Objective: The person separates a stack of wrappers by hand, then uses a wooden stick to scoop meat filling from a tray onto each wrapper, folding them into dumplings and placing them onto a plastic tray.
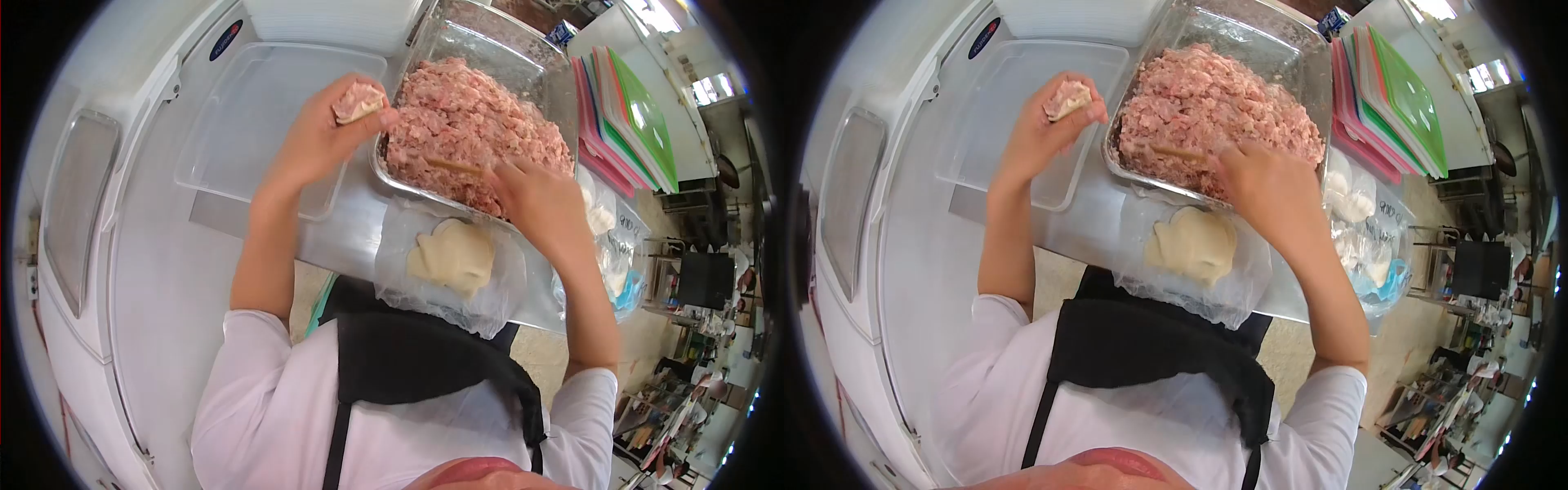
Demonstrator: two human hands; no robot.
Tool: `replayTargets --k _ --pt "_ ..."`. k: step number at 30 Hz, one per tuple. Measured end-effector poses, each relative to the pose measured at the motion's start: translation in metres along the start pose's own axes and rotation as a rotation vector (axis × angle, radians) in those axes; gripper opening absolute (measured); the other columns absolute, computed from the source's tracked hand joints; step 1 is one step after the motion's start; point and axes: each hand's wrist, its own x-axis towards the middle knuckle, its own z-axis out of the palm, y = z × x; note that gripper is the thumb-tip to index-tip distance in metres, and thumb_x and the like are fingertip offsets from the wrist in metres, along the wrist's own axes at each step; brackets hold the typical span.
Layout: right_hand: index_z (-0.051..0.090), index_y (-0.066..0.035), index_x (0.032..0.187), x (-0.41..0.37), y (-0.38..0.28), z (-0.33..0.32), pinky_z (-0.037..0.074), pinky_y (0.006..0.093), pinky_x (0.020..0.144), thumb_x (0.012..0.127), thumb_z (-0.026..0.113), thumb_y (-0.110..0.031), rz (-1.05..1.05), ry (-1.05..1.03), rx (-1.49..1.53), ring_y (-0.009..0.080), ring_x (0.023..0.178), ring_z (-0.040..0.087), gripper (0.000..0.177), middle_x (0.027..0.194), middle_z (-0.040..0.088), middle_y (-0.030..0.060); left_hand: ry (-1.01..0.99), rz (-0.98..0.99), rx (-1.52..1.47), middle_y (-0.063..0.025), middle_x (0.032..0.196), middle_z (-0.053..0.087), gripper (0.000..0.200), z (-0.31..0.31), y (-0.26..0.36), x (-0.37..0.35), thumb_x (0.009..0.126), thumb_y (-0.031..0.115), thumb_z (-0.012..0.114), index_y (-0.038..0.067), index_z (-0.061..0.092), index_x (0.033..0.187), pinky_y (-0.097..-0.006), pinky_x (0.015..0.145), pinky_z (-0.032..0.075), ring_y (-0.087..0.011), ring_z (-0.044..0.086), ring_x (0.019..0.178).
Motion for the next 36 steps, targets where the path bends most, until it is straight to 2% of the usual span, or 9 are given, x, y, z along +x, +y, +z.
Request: replayTargets --k 4,7,10,13,19,23,29,32,36 --pt "0.063 -0.008 0.073 -0.006 -0.024 0.021 0.051 0.0407 0.055 0.093 0.058 -0.029 0.011 -0.010 0.014 0.0294 0.067 0.066 0.030 0.067 0.062 0.0100 -0.020 0.105 0.064 0.0023 0.085 0.066 0.020 0.004 0.016 0.018 0.091 0.018 0.069 0.008 0.060 0.105 -0.0188 0.048 0.037 -0.0005 0.050 0.064" --pt "0.070 -0.004 0.092 -0.030 0.003 0.026 0.045 0.0349 0.057 0.095 0.059 -0.030 0.185 -0.143 0.473 0.0238 0.060 0.059 0.029 0.064 0.058 0.0067 -0.122 0.148 0.278 0.0028 0.092 0.067 0.024 0.009 0.011 0.040 0.089 0.020 0.072 0.010 0.062 0.108 -0.0213 0.059 0.045 -0.0033 0.055 0.074" --pt "0.072 -0.002 0.095 -0.065 0.032 0.015 0.041 0.0292 0.059 0.098 0.057 -0.032 0.443 0.005 0.885 0.0129 0.062 0.052 0.034 0.064 0.053 -0.0003 -0.249 0.247 0.261 0.0029 0.101 0.066 0.030 0.020 0.010 0.063 0.083 0.021 0.077 0.012 0.064 0.109 -0.0266 0.077 0.049 -0.0084 0.058 0.088" --pt "0.072 -0.003 0.105 -0.092 0.054 -0.031 0.046 0.0344 0.067 0.098 0.057 -0.032 0.679 -0.037 0.942 0.0154 0.068 0.056 0.034 0.069 0.059 0.0112 -0.289 0.462 0.220 0.0014 0.106 0.065 0.038 0.057 0.024 0.068 0.078 0.019 0.082 0.011 0.065 0.110 -0.0296 0.089 0.046 -0.0127 0.058 0.097" --pt "0.071 -0.002 0.107 -0.108 0.029 -0.035 0.044 0.0331 0.066 0.094 0.062 -0.020 0.429 0.249 0.698 0.0208 0.072 0.055 0.023 0.078 0.056 0.0124 -0.570 0.440 0.120 -0.0018 0.098 0.066 0.038 0.118 0.036 0.055 0.075 0.018 0.084 0.008 0.064 0.106 -0.0311 0.087 0.045 -0.0144 0.059 0.094" --pt "0.070 -0.007 0.111 -0.127 0.058 -0.042 0.044 0.0341 0.062 0.091 0.066 -0.017 0.468 0.111 0.633 0.0238 0.064 0.053 0.023 0.074 0.054 0.0110 -0.567 0.255 0.274 -0.0029 0.091 0.065 0.034 0.121 0.032 0.054 0.076 0.023 0.083 0.005 0.064 0.098 -0.0311 0.085 0.045 -0.0145 0.058 0.089" --pt "0.070 -0.009 0.111 -0.118 0.044 -0.039 0.045 0.0356 0.062 0.091 0.065 -0.019 0.312 0.162 0.575 0.0257 0.064 0.055 0.023 0.076 0.057 0.0123 -0.627 0.268 0.162 -0.0058 0.088 0.064 0.037 0.117 0.037 0.041 0.076 0.028 0.082 0.004 0.062 0.095 -0.0313 0.082 0.045 -0.0154 0.059 0.088" --pt "0.070 -0.008 0.110 -0.112 0.057 -0.055 0.043 0.0355 0.059 0.090 0.067 -0.017 0.277 0.147 0.348 0.0256 0.060 0.051 0.022 0.074 0.055 0.0114 -0.569 0.221 0.361 -0.0066 0.087 0.064 0.038 0.115 0.035 0.043 0.076 0.032 0.081 0.004 0.063 0.096 -0.0316 0.082 0.044 -0.0157 0.059 0.087" --pt "0.071 -0.012 0.106 -0.107 0.020 -0.060 0.044 0.0381 0.057 0.087 0.069 -0.017 0.261 0.279 0.192 0.0277 0.060 0.054 0.020 0.071 0.054 0.0099 -0.498 0.100 0.423 -0.0108 0.100 0.066 0.047 0.107 0.033 0.045 0.075 0.037 0.081 0.003 0.065 0.103 -0.0345 0.087 0.045 -0.0225 0.061 0.096"
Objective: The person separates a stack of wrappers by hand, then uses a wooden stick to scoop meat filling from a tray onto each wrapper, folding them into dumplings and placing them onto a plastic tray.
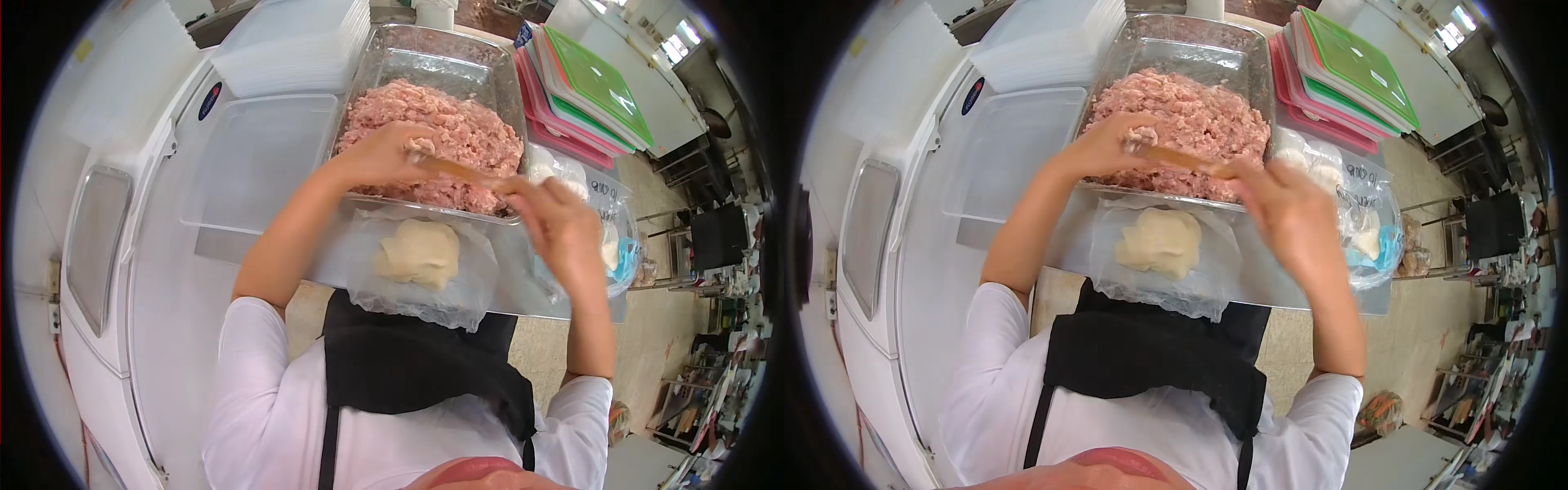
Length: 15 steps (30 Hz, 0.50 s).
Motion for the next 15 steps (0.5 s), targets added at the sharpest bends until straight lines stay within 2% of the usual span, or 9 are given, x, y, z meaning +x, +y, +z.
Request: replayTargets --k 2,3,5,8,11,12,14,15 --pt "0.070 -0.013 0.107 0.004 0.008 0.010 0.046 0.0403 0.057 0.087 0.069 -0.019 0.011 -0.037 -0.001 0.0279 0.064 0.058 0.021 0.072 0.054 0.0086 -0.039 -0.011 -0.038 -0.0074 0.094 0.065 0.042 -0.005 0.009 -0.003 0.075 0.035 0.082 0.005 0.064 0.098 -0.0312 0.085 0.044 -0.0176 0.059 0.092" --pt "0.069 -0.014 0.107 0.008 0.011 0.009 0.046 0.0414 0.057 0.087 0.068 -0.020 0.011 -0.054 -0.006 0.0280 0.066 0.060 0.021 0.072 0.055 0.0079 0.015 0.045 -0.050 -0.0099 0.099 0.065 0.045 -0.002 0.003 -0.005 0.075 0.036 0.081 0.004 0.065 0.102 -0.0330 0.089 0.044 -0.0209 0.059 0.097" --pt "0.069 -0.007 0.110 0.011 0.015 -0.018 0.048 0.0392 0.060 0.088 0.067 -0.019 0.096 -0.148 0.072 0.0293 0.066 0.060 0.025 0.075 0.059 0.0106 0.128 0.150 -0.073 -0.0149 0.111 0.066 0.052 0.004 -0.014 -0.011 0.075 0.037 0.080 0.001 0.066 0.110 -0.0364 0.096 0.044 -0.0274 0.060 0.108" --pt "0.066 -0.003 0.116 0.013 0.015 -0.031 0.048 0.0370 0.063 0.091 0.064 -0.020 0.118 -0.209 0.277 0.0315 0.068 0.061 0.030 0.082 0.063 0.0156 0.095 0.203 -0.152 -0.0134 0.109 0.066 0.053 -0.002 -0.009 -0.013 0.076 0.037 0.080 0.002 0.065 0.112 -0.0362 0.095 0.044 -0.0271 0.060 0.108" --pt "0.068 0.001 0.109 0.008 0.010 0.021 0.044 0.0361 0.062 0.093 0.062 -0.014 -0.022 -0.134 0.437 0.0243 0.067 0.055 0.023 0.075 0.057 0.0136 -0.081 0.201 -0.189 -0.0114 0.106 0.067 0.052 -0.013 0.004 -0.010 0.075 0.038 0.080 0.003 0.064 0.110 -0.0360 0.091 0.045 -0.0252 0.061 0.103" --pt "0.066 0.000 0.112 0.009 0.014 0.022 0.044 0.0365 0.061 0.093 0.062 -0.015 -0.055 -0.162 0.433 0.0261 0.066 0.056 0.024 0.076 0.057 0.0140 -0.068 0.203 -0.140 -0.0111 0.105 0.067 0.051 -0.012 0.003 -0.010 0.075 0.038 0.080 0.003 0.064 0.109 -0.0361 0.090 0.046 -0.0244 0.061 0.102" --pt "0.067 -0.002 0.112 0.013 0.019 0.003 0.044 0.0367 0.060 0.092 0.063 -0.016 -0.002 -0.156 0.198 0.0272 0.066 0.056 0.025 0.076 0.057 0.0136 -0.032 0.199 -0.038 -0.0105 0.103 0.066 0.049 -0.008 -0.002 -0.008 0.075 0.038 0.081 0.003 0.064 0.106 -0.0363 0.088 0.046 -0.0228 0.061 0.099" --pt "0.067 -0.002 0.112 0.016 0.016 -0.008 0.044 0.0368 0.060 0.092 0.064 -0.017 0.026 -0.150 0.083 0.0278 0.065 0.056 0.025 0.075 0.057 0.0134 0.045 0.196 -0.081 -0.0099 0.102 0.066 0.048 -0.004 -0.007 -0.008 0.075 0.037 0.081 0.004 0.064 0.105 -0.0362 0.087 0.046 -0.0225 0.061 0.097"
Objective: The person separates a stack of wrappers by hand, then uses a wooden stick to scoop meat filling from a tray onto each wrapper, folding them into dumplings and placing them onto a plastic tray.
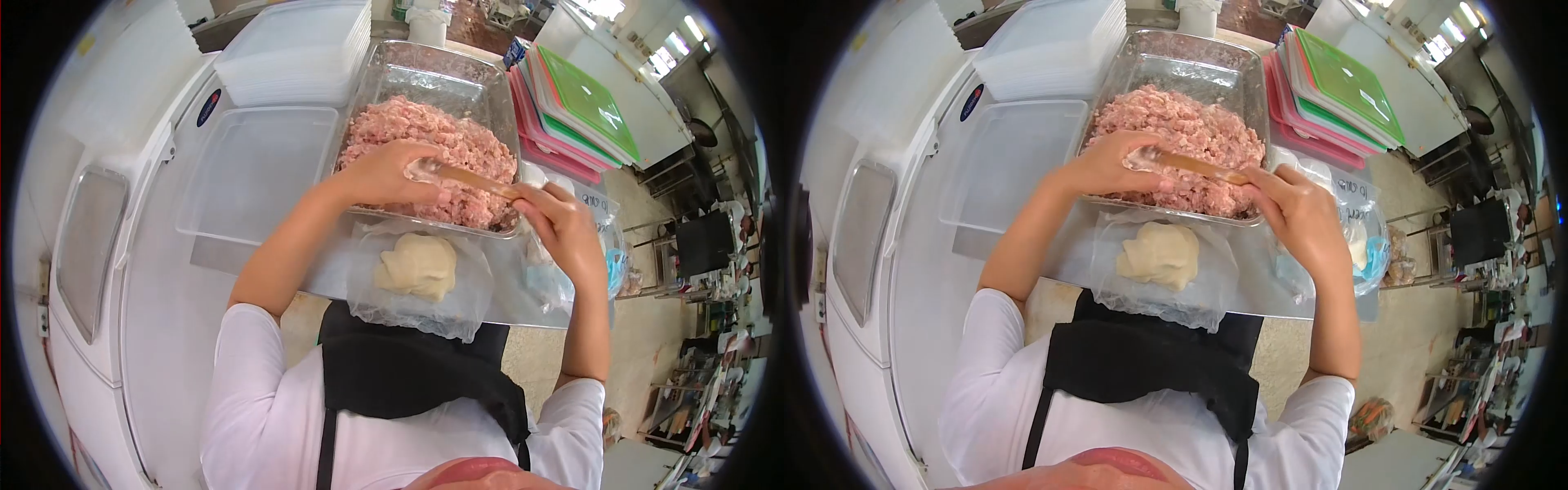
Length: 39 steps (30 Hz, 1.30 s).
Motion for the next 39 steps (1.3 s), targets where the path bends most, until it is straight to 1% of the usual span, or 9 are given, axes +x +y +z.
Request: replayTargets --k 2,5,8,11,14,17,21,28,39 --pt "0.068 -0.007 0.110 -0.003 -0.014 0.003 0.045 0.0382 0.058 0.090 0.065 -0.018 -0.012 0.086 -0.064 0.0292 0.064 0.057 0.024 0.074 0.056 0.0118 0.158 -0.003 -0.072 -0.0088 0.100 0.066 0.046 0.008 -0.002 -0.002 0.075 0.036 0.081 0.004 0.064 0.104 -0.0360 0.085 0.046 -0.0219 0.061 0.093" --pt "0.069 -0.011 0.109 -0.006 -0.017 0.011 0.046 0.0406 0.058 0.090 0.065 -0.020 -0.013 0.102 -0.054 0.0313 0.064 0.059 0.022 0.073 0.057 0.0108 -0.087 -0.117 -0.015 -0.0085 0.109 0.067 0.053 -0.007 0.015 0.005 0.075 0.032 0.082 0.005 0.064 0.116 -0.0324 0.095 0.044 -0.0202 0.060 0.106" --pt "0.069 -0.010 0.109 -0.001 -0.014 -0.017 0.047 0.0405 0.060 0.091 0.064 -0.020 0.075 0.070 -0.007 0.0321 0.066 0.060 0.021 0.074 0.058 0.0118 0.148 0.059 -0.088 -0.0084 0.107 0.066 0.049 0.005 0.004 0.000 0.075 0.031 0.083 0.006 0.064 0.113 -0.0329 0.097 0.044 -0.0188 0.060 0.107" --pt "0.068 -0.008 0.111 -0.002 -0.019 -0.015 0.050 0.0391 0.067 0.093 0.061 -0.018 0.115 0.049 0.163 0.0326 0.072 0.062 0.022 0.084 0.064 0.0150 0.112 0.104 -0.100 -0.0080 0.104 0.065 0.046 -0.001 0.002 0.005 0.075 0.030 0.083 0.007 0.062 0.109 -0.0331 0.094 0.046 -0.0164 0.060 0.103" --pt "0.066 -0.006 0.113 -0.001 0.000 0.038 0.051 0.0376 0.070 0.094 0.060 -0.019 0.061 0.057 0.160 0.0323 0.076 0.063 0.024 0.090 0.065 0.0174 -0.033 -0.249 -0.334 -0.0063 0.104 0.064 0.044 -0.011 0.006 0.011 0.077 0.028 0.083 0.007 0.060 0.110 -0.0318 0.089 0.048 -0.0137 0.061 0.100" --pt "0.062 -0.001 0.116 -0.002 0.024 0.062 0.048 0.0309 0.065 0.098 0.057 -0.021 0.193 -0.003 0.460 0.0186 0.073 0.060 0.027 0.084 0.062 0.0085 0.134 -0.053 0.103 -0.0095 0.114 0.064 0.050 -0.033 -0.045 0.011 0.080 0.031 0.080 0.006 0.061 0.118 -0.0332 0.097 0.046 -0.0198 0.059 0.108" --pt "0.062 0.000 0.116 -0.013 0.059 0.093 0.037 0.0222 0.053 0.100 0.055 -0.023 0.472 -0.117 0.873 0.0052 0.062 0.047 0.029 0.073 0.053 -0.0022 0.174 -0.259 -0.215 -0.0080 0.108 0.064 0.045 -0.105 -0.082 -0.016 0.078 0.024 0.079 0.003 0.061 0.114 -0.0320 0.089 0.049 -0.0178 0.060 0.102" --pt "0.064 -0.001 0.111 -0.020 0.069 0.105 0.027 0.0188 0.043 0.101 0.051 -0.031 0.555 0.032 1.078 0.0036 0.047 0.037 0.034 0.065 0.050 -0.0025 0.284 -0.424 0.267 -0.0096 0.103 0.064 0.056 -0.129 -0.189 -0.051 0.074 0.019 0.077 0.007 0.056 0.125 -0.0333 0.084 0.049 -0.0206 0.061 0.096" --pt "0.063 0.000 0.111 -0.018 0.063 0.104 0.025 0.0190 0.042 0.102 0.048 -0.032 0.587 0.062 1.053 0.0031 0.048 0.034 0.037 0.065 0.047 -0.0026 0.460 -0.484 0.350 -0.0202 0.093 0.065 0.053 -0.083 -0.205 -0.011 0.081 0.019 0.072 0.009 0.045 0.126 -0.0446 0.076 0.048 -0.0372 0.063 0.089"
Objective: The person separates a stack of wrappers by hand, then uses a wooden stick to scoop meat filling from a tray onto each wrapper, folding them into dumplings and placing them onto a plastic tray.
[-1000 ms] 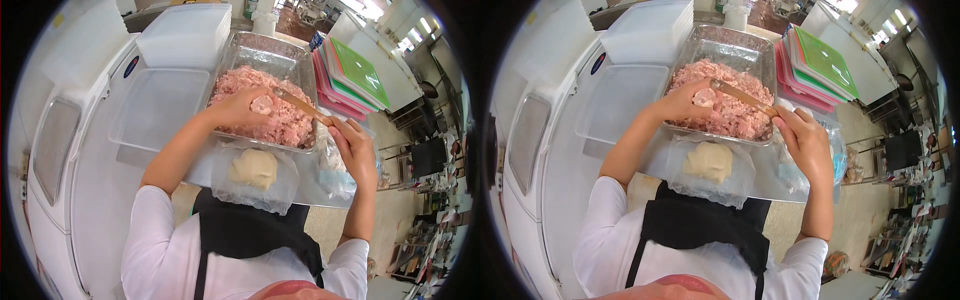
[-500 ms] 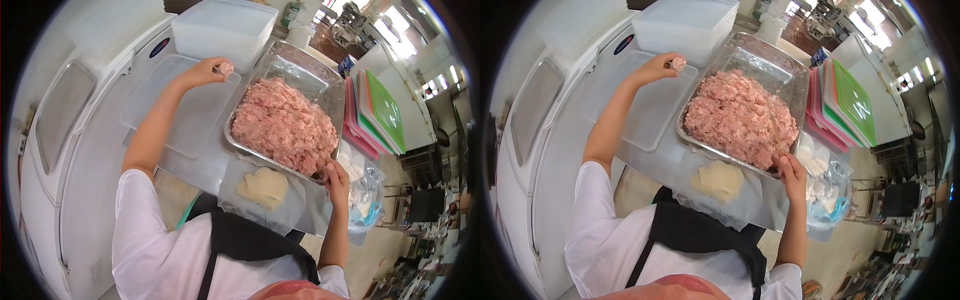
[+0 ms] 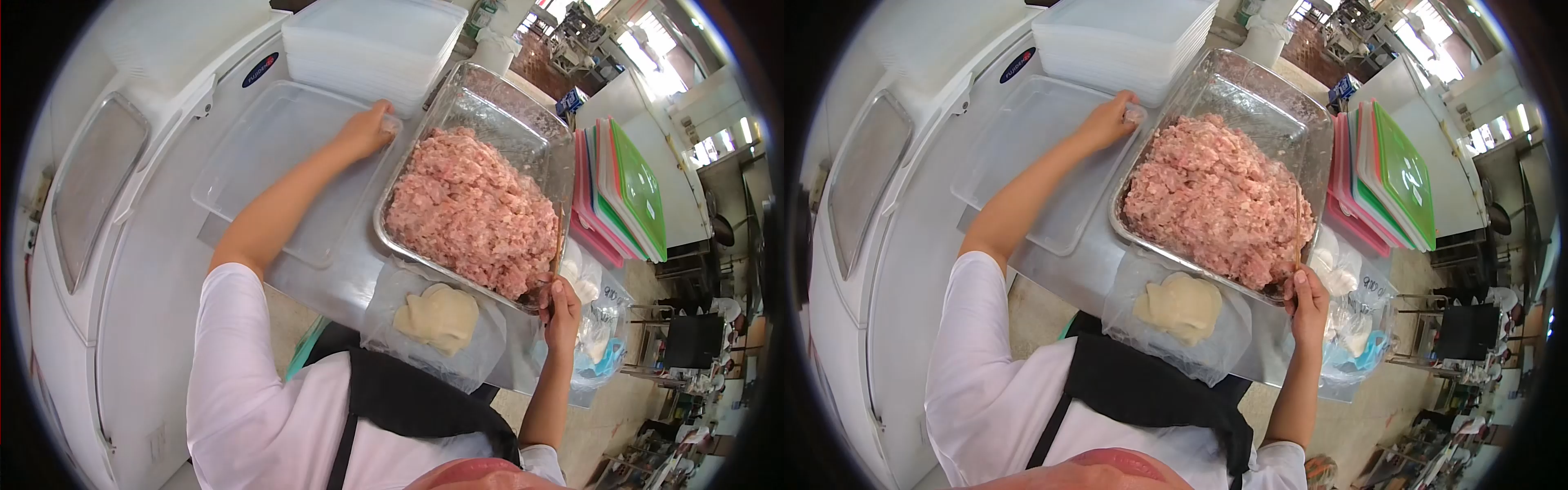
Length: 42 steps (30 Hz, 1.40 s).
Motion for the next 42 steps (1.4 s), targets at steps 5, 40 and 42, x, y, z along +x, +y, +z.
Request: replayTargets --k 5,40,42 --pt "0.062 0.001 0.111 0.000 0.000 0.001 0.025 0.0190 0.043 0.103 0.048 -0.033 -0.001 0.012 -0.014 0.0033 0.048 0.035 0.038 0.066 0.047 -0.0025 0.114 0.057 -0.073 -0.0172 0.087 0.064 0.051 0.011 -0.005 -0.009 0.083 0.015 0.072 0.012 0.043 0.125 -0.0408 0.071 0.049 -0.0329 0.063 0.081" --pt "0.065 -0.010 0.076 -0.011 -0.026 0.019 0.049 0.0432 0.056 0.093 0.060 -0.033 -0.612 -0.185 -1.429 0.0309 0.065 0.063 0.029 0.068 0.062 0.0090 -0.502 0.376 -0.392 -0.0098 0.102 0.060 0.027 0.033 0.119 -0.227 0.076 0.011 0.077 0.004 0.064 0.099 -0.0336 0.086 0.047 -0.0262 0.059 0.096" --pt "0.065 -0.010 0.077 -0.014 -0.019 0.019 0.049 0.0429 0.055 0.092 0.061 -0.032 -0.575 -0.152 -1.268 0.0309 0.065 0.063 0.028 0.068 0.062 0.0087 -0.494 0.350 -0.447 -0.0102 0.105 0.062 0.021 0.028 0.112 -0.227 0.082 0.010 0.071 0.002 0.067 0.101 -0.0327 0.087 0.047 -0.0251 0.060 0.098"
